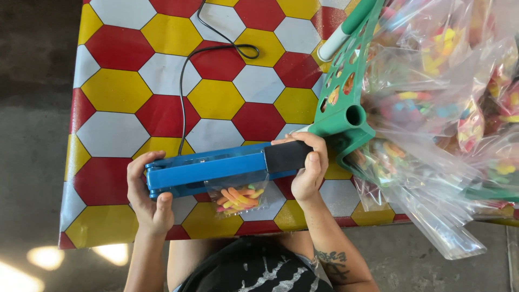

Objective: Sealing small plastic bags of gummy worms using a manual heat sealer on a table.

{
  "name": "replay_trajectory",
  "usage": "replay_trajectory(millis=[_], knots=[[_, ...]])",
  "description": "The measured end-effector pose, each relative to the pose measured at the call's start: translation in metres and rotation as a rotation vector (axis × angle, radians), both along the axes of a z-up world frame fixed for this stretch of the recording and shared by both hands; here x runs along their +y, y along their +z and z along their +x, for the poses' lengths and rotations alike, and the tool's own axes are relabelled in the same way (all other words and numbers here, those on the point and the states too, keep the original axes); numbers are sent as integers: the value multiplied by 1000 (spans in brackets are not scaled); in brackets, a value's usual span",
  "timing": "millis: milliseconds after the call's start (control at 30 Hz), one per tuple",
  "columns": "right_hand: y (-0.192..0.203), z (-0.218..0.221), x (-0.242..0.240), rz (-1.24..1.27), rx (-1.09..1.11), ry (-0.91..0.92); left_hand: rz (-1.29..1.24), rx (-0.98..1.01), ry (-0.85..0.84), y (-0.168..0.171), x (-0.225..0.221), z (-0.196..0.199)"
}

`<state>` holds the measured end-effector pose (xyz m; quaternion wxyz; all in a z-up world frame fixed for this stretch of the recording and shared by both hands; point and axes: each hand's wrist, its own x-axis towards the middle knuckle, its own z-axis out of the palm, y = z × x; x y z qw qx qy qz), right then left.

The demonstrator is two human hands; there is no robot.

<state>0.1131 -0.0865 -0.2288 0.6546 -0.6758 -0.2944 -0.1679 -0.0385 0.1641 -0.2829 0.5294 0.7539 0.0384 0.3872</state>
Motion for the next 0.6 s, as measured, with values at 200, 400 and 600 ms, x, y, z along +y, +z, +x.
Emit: replay_trajectory(millis=[200, 400, 600], knots=[[14, -1, -3, -24, 24, 8, -10, -3, 4, 3, -1, 0], [47, -15, -7, 148, 51, 131, 16, 7, -25, 7, 0, 0], [-7, -33, -13, 15, -6, -47, 6, -37, -5, 6, -1, 1]])
